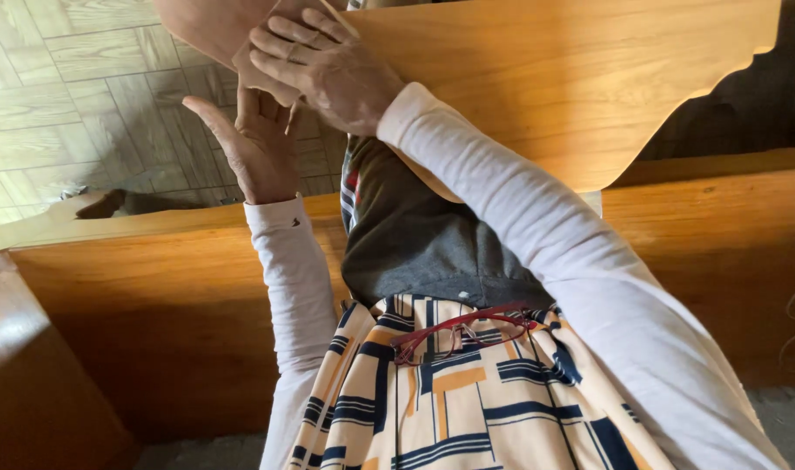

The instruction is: The person sits on the floor and sands a light-colored wooden piece resting on their lap using a sanding block. They hold the wood steady with one hand while moving the sanding block back and forth across the surface with the other hand.

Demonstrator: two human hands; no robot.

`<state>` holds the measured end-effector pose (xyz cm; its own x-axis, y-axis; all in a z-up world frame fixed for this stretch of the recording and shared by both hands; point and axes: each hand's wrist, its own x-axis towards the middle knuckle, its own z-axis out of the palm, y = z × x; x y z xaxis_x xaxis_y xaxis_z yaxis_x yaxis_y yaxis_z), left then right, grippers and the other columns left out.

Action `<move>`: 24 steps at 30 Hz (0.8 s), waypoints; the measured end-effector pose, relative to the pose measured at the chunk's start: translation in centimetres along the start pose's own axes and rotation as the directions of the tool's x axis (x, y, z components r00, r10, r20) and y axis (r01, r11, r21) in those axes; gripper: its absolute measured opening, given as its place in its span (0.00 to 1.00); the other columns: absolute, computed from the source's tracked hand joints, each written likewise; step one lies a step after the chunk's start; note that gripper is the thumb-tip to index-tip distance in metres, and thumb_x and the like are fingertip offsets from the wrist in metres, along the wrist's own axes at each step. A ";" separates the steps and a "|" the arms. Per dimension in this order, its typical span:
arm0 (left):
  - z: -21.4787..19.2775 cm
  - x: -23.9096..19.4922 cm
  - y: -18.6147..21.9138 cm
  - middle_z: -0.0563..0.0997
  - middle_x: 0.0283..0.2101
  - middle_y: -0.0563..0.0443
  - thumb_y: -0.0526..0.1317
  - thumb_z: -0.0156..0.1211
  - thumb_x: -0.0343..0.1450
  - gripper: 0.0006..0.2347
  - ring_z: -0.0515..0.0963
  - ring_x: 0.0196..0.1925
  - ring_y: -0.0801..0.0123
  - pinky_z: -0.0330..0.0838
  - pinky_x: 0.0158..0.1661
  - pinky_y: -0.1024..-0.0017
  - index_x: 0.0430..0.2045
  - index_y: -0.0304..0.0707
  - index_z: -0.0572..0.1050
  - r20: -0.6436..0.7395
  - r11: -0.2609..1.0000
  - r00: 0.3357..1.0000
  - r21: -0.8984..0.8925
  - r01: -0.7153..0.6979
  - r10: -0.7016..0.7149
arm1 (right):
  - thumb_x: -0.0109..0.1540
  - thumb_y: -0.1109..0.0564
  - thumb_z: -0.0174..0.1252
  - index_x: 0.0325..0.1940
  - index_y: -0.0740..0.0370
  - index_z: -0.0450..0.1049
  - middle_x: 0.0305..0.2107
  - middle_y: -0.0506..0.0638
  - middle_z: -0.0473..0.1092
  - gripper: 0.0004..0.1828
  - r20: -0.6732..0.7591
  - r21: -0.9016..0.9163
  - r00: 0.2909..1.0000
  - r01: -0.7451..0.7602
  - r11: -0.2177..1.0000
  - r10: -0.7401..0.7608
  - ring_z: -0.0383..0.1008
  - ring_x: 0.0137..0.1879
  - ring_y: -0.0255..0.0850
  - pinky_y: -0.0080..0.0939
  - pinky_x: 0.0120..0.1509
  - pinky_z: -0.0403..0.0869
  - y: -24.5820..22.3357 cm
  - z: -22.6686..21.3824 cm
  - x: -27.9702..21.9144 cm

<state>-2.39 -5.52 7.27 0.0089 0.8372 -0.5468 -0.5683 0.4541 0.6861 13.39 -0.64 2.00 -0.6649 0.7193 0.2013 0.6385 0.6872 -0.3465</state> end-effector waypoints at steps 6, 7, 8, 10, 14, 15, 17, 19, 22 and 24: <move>-2.1 1.8 -1.3 0.73 0.70 0.45 0.74 0.30 0.63 0.45 0.72 0.71 0.62 0.61 0.66 0.63 0.68 0.43 0.64 0.075 0.983 0.996 0.177 -0.056 0.043 | 0.78 0.42 0.50 0.72 0.63 0.70 0.66 0.61 0.69 0.26 -0.154 0.065 0.988 0.017 0.998 -0.007 0.67 0.72 0.60 0.60 0.77 0.56 0.9 -5.2 -6.6; -1.7 1.8 -1.3 0.67 0.72 0.42 0.73 0.29 0.65 0.44 0.67 0.74 0.58 0.61 0.67 0.64 0.68 0.41 0.64 0.101 0.972 0.992 0.217 -0.094 0.073 | 0.74 0.53 0.51 0.75 0.62 0.67 0.70 0.58 0.65 0.25 -0.068 0.047 0.997 -0.025 0.999 0.028 0.64 0.74 0.56 0.58 0.78 0.55 1.1 -6.5 -8.3; -1.3 1.8 -1.3 0.62 0.74 0.39 0.72 0.27 0.67 0.43 0.62 0.77 0.55 0.62 0.68 0.64 0.68 0.38 0.64 0.128 0.957 0.986 0.256 -0.133 0.103 | 0.70 0.65 0.52 0.77 0.62 0.65 0.73 0.57 0.61 0.29 0.018 0.027 0.998 -0.065 0.998 0.065 0.61 0.76 0.53 0.57 0.79 0.54 1.2 -7.8 -10.0; -0.9 1.8 -0.8 0.63 0.74 0.38 0.73 0.28 0.66 0.44 0.62 0.77 0.54 0.60 0.69 0.63 0.69 0.37 0.61 0.137 0.962 0.987 0.246 -0.122 0.090 | 0.67 0.65 0.55 0.78 0.61 0.65 0.74 0.55 0.60 0.32 0.033 0.005 0.995 -0.090 0.996 0.090 0.59 0.78 0.52 0.56 0.81 0.51 1.9 -7.4 -11.9; 0.2 1.6 -0.2 0.68 0.71 0.37 0.75 0.29 0.61 0.47 0.65 0.75 0.50 0.56 0.70 0.59 0.66 0.38 0.67 0.075 0.962 0.995 0.264 -0.076 0.058 | 0.74 0.58 0.51 0.76 0.60 0.67 0.72 0.55 0.63 0.24 -0.012 -0.024 0.995 -0.098 0.995 0.098 0.63 0.75 0.52 0.55 0.78 0.55 1.8 -7.6 -10.6; 0.2 1.7 -0.3 0.68 0.71 0.37 0.75 0.29 0.61 0.47 0.65 0.75 0.50 0.56 0.70 0.59 0.66 0.38 0.67 0.078 0.960 0.995 0.268 -0.077 0.058 | 0.74 0.58 0.51 0.76 0.60 0.67 0.72 0.55 0.63 0.24 -0.017 -0.023 0.995 -0.100 0.995 0.100 0.63 0.75 0.52 0.55 0.78 0.55 1.9 -6.8 -9.1; 0.1 1.7 -0.5 0.69 0.71 0.41 0.74 0.34 0.61 0.47 0.70 0.72 0.49 0.62 0.69 0.58 0.66 0.36 0.66 0.055 0.972 0.997 0.225 -0.062 0.051 | 0.78 0.50 0.47 0.72 0.61 0.70 0.68 0.56 0.66 0.21 -0.102 0.014 0.992 -0.079 0.997 0.080 0.64 0.72 0.56 0.59 0.74 0.57 2.1 -5.4 -5.9; 0.4 1.4 0.0 0.74 0.66 0.39 0.74 0.31 0.60 0.47 0.72 0.71 0.50 0.62 0.69 0.58 0.66 0.35 0.65 0.042 0.963 0.999 0.266 -0.041 0.031 | 0.75 0.38 0.37 0.75 0.59 0.64 0.70 0.59 0.63 0.32 -0.030 0.063 0.994 -0.102 0.993 0.104 0.59 0.74 0.58 0.60 0.76 0.51 1.9 -3.5 -2.4; 0.5 1.3 -0.3 0.69 0.68 0.39 0.75 0.30 0.60 0.49 0.66 0.73 0.54 0.56 0.71 0.60 0.69 0.34 0.59 0.045 0.929 0.999 0.368 -0.045 0.031 | 0.74 0.28 0.34 0.78 0.54 0.58 0.72 0.55 0.59 0.38 0.048 0.093 0.988 -0.153 0.984 0.149 0.53 0.77 0.56 0.60 0.77 0.46 2.3 -1.4 -0.7; 0.4 1.3 -1.9 0.59 0.75 0.40 0.76 0.32 0.60 0.51 0.59 0.77 0.58 0.51 0.72 0.61 0.71 0.34 0.54 0.066 0.899 0.997 0.432 -0.071 0.047 | 0.75 0.32 0.42 0.78 0.51 0.59 0.73 0.49 0.58 0.34 0.051 0.078 0.983 -0.183 0.980 0.179 0.52 0.78 0.51 0.59 0.77 0.47 2.4 -1.7 -2.4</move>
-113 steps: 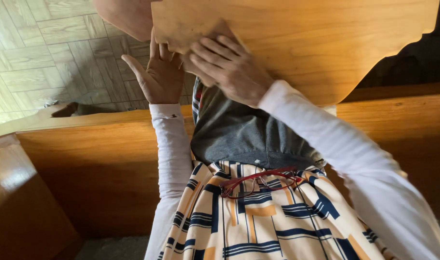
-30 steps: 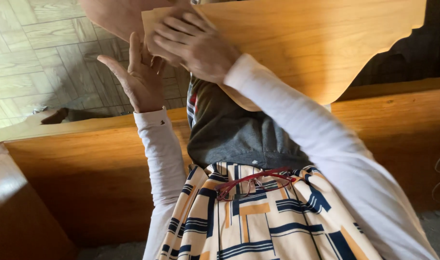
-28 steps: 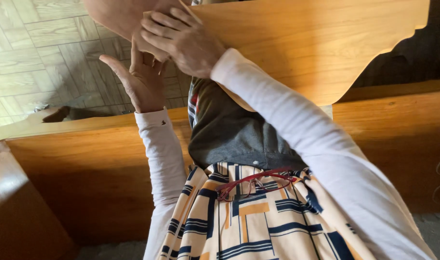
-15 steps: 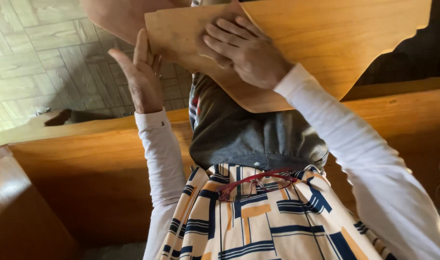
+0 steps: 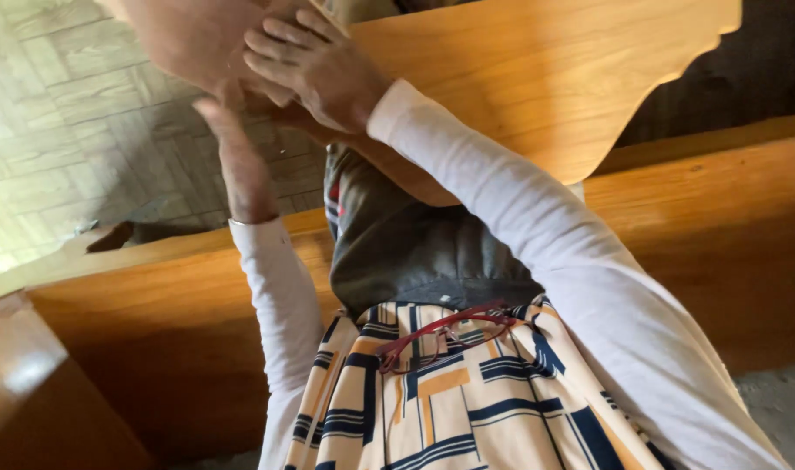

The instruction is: The person sits on the floor and sands a light-colored wooden piece resting on their lap using a sanding block. They hold the wood steady with one hand while moving the sanding block back and forth across the surface with the other hand.

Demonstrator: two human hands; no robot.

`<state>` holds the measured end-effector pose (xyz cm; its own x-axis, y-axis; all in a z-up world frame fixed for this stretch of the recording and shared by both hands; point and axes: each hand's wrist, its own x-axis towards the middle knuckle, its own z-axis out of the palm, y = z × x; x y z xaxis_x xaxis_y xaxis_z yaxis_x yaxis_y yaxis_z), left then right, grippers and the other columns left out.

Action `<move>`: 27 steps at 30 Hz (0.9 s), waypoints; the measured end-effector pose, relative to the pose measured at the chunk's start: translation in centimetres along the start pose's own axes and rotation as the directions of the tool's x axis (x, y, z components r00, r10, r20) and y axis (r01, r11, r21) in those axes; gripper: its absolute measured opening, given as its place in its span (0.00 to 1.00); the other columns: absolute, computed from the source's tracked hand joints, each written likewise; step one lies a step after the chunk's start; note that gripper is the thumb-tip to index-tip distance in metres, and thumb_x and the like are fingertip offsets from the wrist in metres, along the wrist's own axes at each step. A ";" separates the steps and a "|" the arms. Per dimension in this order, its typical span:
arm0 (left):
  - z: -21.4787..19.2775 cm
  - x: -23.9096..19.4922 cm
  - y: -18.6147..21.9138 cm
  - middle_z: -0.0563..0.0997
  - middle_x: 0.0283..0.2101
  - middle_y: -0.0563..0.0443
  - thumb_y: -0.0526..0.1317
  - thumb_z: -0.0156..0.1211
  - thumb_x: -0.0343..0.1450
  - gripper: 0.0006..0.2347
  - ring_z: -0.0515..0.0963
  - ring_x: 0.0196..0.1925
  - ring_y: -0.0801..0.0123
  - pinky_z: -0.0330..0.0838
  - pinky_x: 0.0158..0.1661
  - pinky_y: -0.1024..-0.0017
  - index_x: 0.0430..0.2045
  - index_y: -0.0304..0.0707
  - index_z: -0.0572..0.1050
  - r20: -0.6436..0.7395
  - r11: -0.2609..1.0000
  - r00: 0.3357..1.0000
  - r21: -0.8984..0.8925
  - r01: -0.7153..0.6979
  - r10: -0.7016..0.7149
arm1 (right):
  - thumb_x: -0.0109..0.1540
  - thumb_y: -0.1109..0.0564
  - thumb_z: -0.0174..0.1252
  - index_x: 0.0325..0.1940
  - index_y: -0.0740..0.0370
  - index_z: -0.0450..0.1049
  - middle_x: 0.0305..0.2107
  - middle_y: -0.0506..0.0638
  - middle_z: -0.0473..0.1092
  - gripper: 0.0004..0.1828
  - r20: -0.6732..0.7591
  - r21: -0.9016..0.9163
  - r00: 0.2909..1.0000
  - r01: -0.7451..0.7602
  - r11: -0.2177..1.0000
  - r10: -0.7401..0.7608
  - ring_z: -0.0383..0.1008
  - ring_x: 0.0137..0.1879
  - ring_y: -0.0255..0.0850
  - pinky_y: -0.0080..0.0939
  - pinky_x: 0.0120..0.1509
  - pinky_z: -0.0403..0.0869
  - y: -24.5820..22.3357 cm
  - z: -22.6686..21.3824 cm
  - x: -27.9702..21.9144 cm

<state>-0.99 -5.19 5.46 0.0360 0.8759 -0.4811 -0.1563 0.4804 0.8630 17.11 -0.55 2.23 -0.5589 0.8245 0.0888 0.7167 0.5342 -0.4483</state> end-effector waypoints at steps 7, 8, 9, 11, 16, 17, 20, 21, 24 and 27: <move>8.3 -2.1 -6.3 0.38 0.82 0.49 0.50 0.45 0.87 0.27 0.33 0.85 0.64 0.19 0.82 0.55 0.79 0.44 0.44 0.508 0.196 0.755 0.760 -0.619 0.414 | 0.74 0.57 0.46 0.66 0.63 0.70 0.64 0.59 0.68 0.17 -0.196 0.133 0.980 0.042 0.990 -0.015 0.64 0.71 0.57 0.58 0.76 0.55 2.0 -9.1 -11.8; 10.5 -2.9 -6.6 0.42 0.81 0.51 0.55 0.45 0.85 0.28 0.37 0.85 0.65 0.24 0.83 0.59 0.78 0.45 0.49 0.593 0.120 0.700 0.723 -0.680 0.398 | 0.74 0.58 0.41 0.60 0.66 0.70 0.59 0.64 0.69 0.16 -0.181 0.278 0.979 -0.037 0.960 0.090 0.66 0.67 0.60 0.58 0.73 0.59 2.1 -11.0 -13.4; 11.9 -3.0 -6.9 0.42 0.81 0.51 0.55 0.45 0.85 0.28 0.37 0.85 0.65 0.24 0.83 0.59 0.78 0.45 0.49 0.598 0.119 0.696 0.719 -0.685 0.396 | 0.74 0.58 0.41 0.60 0.66 0.70 0.59 0.64 0.69 0.16 -0.183 0.275 0.978 -0.043 0.960 0.096 0.66 0.67 0.60 0.58 0.73 0.59 3.8 -11.1 -15.7; 14.6 -3.5 -7.9 0.50 0.78 0.45 0.67 0.39 0.79 0.36 0.44 0.81 0.55 0.35 0.78 0.52 0.75 0.39 0.55 0.624 -0.109 0.728 0.775 -0.622 0.284 | 0.72 0.67 0.54 0.65 0.74 0.70 0.56 0.69 0.70 0.16 -0.217 -0.033 0.975 -0.047 0.998 0.038 0.71 0.62 0.66 0.60 0.68 0.67 7.1 -11.2 -20.5; 15.1 -1.1 -8.4 0.46 0.77 0.43 0.68 0.32 0.80 0.35 0.40 0.79 0.51 0.32 0.75 0.46 0.76 0.43 0.56 0.697 -0.243 0.664 0.716 -0.654 0.271 | 0.73 0.63 0.56 0.80 0.61 0.62 0.72 0.68 0.62 0.30 -0.190 -0.080 0.879 -0.459 0.885 0.438 0.60 0.74 0.69 0.66 0.74 0.55 13.8 -9.6 -31.5; 15.2 -0.6 -8.0 0.45 0.77 0.42 0.68 0.32 0.80 0.34 0.40 0.79 0.50 0.32 0.74 0.45 0.77 0.46 0.53 0.690 -0.259 0.696 0.722 -0.641 0.199 | 0.77 0.62 0.57 0.79 0.65 0.65 0.71 0.69 0.64 0.24 -0.263 -0.010 0.848 -0.480 0.877 0.461 0.59 0.76 0.66 0.65 0.80 0.45 14.7 -9.4 -32.7; 15.2 0.2 -7.4 0.51 0.77 0.43 0.67 0.36 0.80 0.33 0.48 0.79 0.49 0.41 0.74 0.44 0.75 0.46 0.56 0.680 -0.310 0.680 0.732 -0.607 0.275 | 0.78 0.56 0.46 0.84 0.61 0.52 0.74 0.70 0.58 0.29 -0.153 -0.284 0.845 -0.534 0.796 0.512 0.52 0.76 0.74 0.63 0.79 0.47 12.4 -8.1 -30.6; 15.3 0.4 -7.1 0.51 0.77 0.43 0.67 0.36 0.80 0.33 0.48 0.79 0.49 0.41 0.74 0.44 0.75 0.46 0.56 0.685 -0.310 0.677 0.728 -0.612 0.271 | 0.78 0.56 0.46 0.84 0.61 0.52 0.74 0.70 0.58 0.29 -0.155 -0.284 0.842 -0.539 0.793 0.517 0.52 0.76 0.74 0.63 0.79 0.47 10.7 -8.8 -29.1; 15.2 0.4 -6.6 0.52 0.77 0.42 0.63 0.33 0.81 0.31 0.48 0.79 0.49 0.40 0.74 0.44 0.75 0.44 0.57 0.686 -0.297 0.672 0.728 -0.618 0.281 | 0.68 0.59 0.63 0.77 0.68 0.62 0.71 0.65 0.61 0.34 -0.161 -0.163 0.887 -0.457 0.875 0.433 0.57 0.76 0.63 0.66 0.77 0.53 6.4 -9.1 -26.2; 14.9 0.5 -6.3 0.54 0.76 0.42 0.62 0.29 0.80 0.31 0.50 0.79 0.49 0.41 0.74 0.45 0.75 0.45 0.58 0.676 -0.278 0.676 0.737 -0.616 0.292 | 0.75 0.61 0.63 0.77 0.63 0.66 0.74 0.54 0.58 0.27 -0.287 -0.117 0.884 -0.414 0.903 0.368 0.52 0.80 0.47 0.57 0.82 0.53 5.9 -7.8 -26.3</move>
<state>14.69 -7.15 2.11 0.6460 0.7627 0.0309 0.7485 -0.6409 0.1700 39.30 -17.63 4.20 -0.1105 0.9795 0.1686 0.9272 0.1627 -0.3374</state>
